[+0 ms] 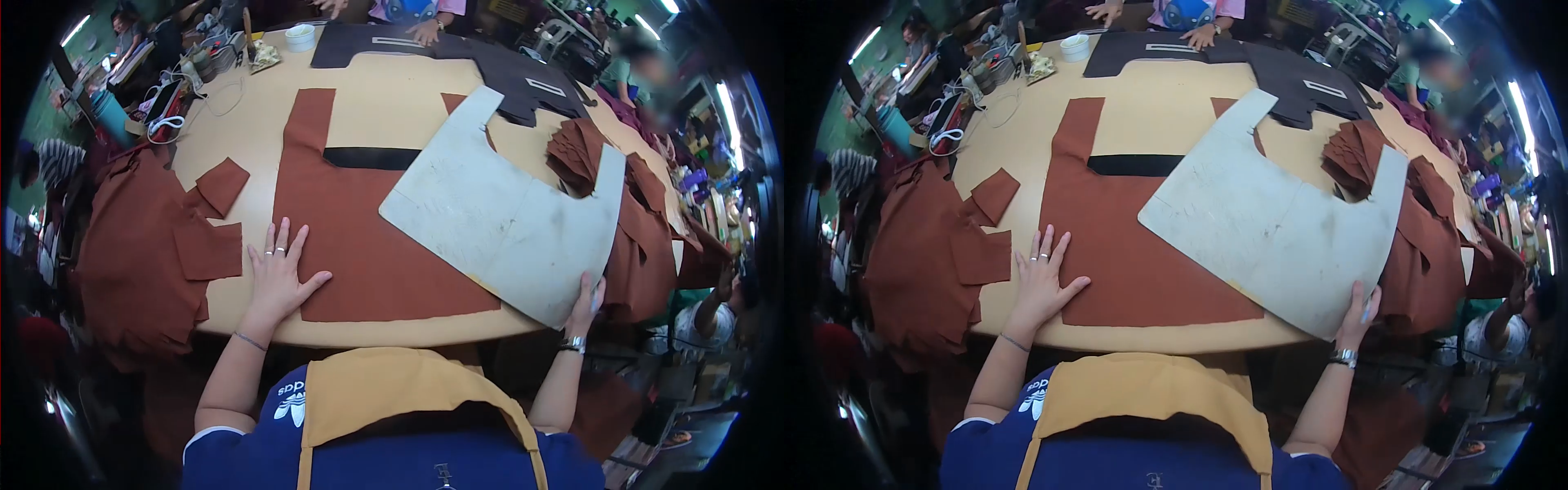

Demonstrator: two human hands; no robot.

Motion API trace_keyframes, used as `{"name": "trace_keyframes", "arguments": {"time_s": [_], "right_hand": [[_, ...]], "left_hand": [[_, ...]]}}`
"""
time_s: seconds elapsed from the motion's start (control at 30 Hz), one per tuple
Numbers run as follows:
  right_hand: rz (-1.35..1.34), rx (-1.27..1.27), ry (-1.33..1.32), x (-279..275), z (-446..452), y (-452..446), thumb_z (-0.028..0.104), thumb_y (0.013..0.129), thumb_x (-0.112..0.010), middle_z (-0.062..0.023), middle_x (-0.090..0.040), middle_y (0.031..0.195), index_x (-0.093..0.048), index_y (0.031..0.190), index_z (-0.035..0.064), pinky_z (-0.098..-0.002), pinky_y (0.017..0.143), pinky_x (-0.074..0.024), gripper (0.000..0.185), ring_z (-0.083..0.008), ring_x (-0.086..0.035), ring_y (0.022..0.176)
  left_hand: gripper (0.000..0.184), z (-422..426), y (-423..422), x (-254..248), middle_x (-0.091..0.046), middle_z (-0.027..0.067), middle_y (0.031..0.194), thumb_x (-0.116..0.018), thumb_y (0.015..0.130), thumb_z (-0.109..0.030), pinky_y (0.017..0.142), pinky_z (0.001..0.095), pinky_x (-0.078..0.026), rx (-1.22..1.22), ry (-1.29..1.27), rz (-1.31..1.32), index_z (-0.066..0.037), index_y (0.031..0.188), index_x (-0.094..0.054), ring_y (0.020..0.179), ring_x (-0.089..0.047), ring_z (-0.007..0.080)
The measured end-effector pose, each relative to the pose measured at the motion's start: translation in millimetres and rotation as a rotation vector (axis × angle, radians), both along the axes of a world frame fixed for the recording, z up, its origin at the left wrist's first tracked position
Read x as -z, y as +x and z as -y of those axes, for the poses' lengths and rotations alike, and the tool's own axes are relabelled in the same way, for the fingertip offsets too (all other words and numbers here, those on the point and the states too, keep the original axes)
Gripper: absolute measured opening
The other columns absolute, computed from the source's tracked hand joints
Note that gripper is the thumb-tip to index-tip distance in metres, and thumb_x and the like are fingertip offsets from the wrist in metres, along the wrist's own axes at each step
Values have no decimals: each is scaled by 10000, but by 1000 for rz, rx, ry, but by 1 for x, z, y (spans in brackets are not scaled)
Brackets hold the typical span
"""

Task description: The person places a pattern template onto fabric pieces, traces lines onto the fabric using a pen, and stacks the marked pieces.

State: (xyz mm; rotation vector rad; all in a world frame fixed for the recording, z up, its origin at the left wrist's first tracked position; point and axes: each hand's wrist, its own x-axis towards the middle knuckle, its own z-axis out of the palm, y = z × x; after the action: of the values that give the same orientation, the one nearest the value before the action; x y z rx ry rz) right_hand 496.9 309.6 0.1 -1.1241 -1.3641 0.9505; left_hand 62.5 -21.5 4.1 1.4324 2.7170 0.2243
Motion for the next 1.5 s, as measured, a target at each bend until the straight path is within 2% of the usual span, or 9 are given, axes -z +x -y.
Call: {"name": "trace_keyframes", "arguments": {"time_s": [0.3, 0.5, 0.6, 0.63, 0.73, 0.93, 1.03, 1.2, 1.5], "right_hand": [[-127, -45, 334, -196, 6, -14, 261, 886, -690, -68, -573, 1225, -518, 1283, 10, -322, 974, -378, 500, -167, -510, 1114], [-105, -199, 443, -240, 33, -68, 255, 862, -714, -43, -601, 1208, -575, 1253, 33, -299, 990, -361, 471, -142, -515, 1118], [-166, -279, 443, -247, 49, -104, 261, 884, -686, -44, -616, 1195, -562, 1265, 39, -300, 959, -399, 458, -144, -550, 1093], [-198, -307, 436, -248, 53, -113, 264, 897, -670, -46, -621, 1190, -550, 1277, 41, -302, 946, -416, 457, -147, -566, 1083], [-310, -457, 423, -250, 63, -134, 254, 924, -623, -52, -626, 1175, -561, 1264, 47, -299, 935, -418, 402, -147, -564, 1086], [-494, -840, 242, -231, 60, -153, 217, 999, -460, -94, -565, 1264, -410, 1375, 33, -322, 949, -452, 422, -179, -562, 1125], [-490, -815, 204, -211, 57, -160, 210, 991, -483, -91, -565, 1268, -425, 1367, 28, -309, 963, -440, 422, -179, -562, 1123], [-285, -643, 194, -151, 25, -146, 157, 919, -637, -50, -615, 1185, -540, 1266, 1, -257, 941, -425, 393, -120, -567, 1046], [419, -426, -98, 0, 3, -119, 182, 808, -758, 8, -548, 756, -591, 1211, 17, -236, 593, -426, 466, -78, -491, 653]], "left_hand": [[927, 1, -2, 8, -167, 151, 1563, -584, 761, -690, 1055, 713, -75, -22, 28, 10, -191, 1486, -292, 1441, -128, 363], [1022, -7, 5, -32, -231, 167, 1542, -669, 672, -704, 1072, 684, -95, -45, -12, 74, -168, 1470, -322, 1431, -182, 360], [925, -23, 4, -24, -282, 164, 1524, -702, 724, -601, 1121, 567, -159, 10, 326, 187, -174, 1461, -342, 1418, -237, 343], [807, -31, 3, -23, -299, 157, 1518, -680, 810, -505, 1145, 450, -185, 42, 439, 328, -123, 1447, -362, 1423, -239, 303], [770, -54, 11, -20, -301, 155, 1514, -680, 829, -485, 1135, 497, -178, 111, 802, 785, -97, 1427, -389, 1414, -264, 277], [939, -69, 16, -24, -306, 137, 1507, -384, 874, -724, 1128, 411, -263, 246, 877, 1842, -60, 1498, -156, 1389, -302, 265], [835, -57, 9, -32, -401, 136, 1439, -514, 891, -604, 1094, 410, -328, 328, 969, 2131, -35, 1449, -265, 1315, -406, 247], [498, -25, -36, -9, -574, 106, 1240, -622, 915, -124, 919, 302, -485, -49, 1221, 1509, -28, 1345, -390, 1087, -577, 179], [553, 12, -38, 10, -626, 38, 869, -757, 787, -82, 677, 225, -509, -282, 609, 833, 46, 1271, -522, 762, -596, 82]]}}
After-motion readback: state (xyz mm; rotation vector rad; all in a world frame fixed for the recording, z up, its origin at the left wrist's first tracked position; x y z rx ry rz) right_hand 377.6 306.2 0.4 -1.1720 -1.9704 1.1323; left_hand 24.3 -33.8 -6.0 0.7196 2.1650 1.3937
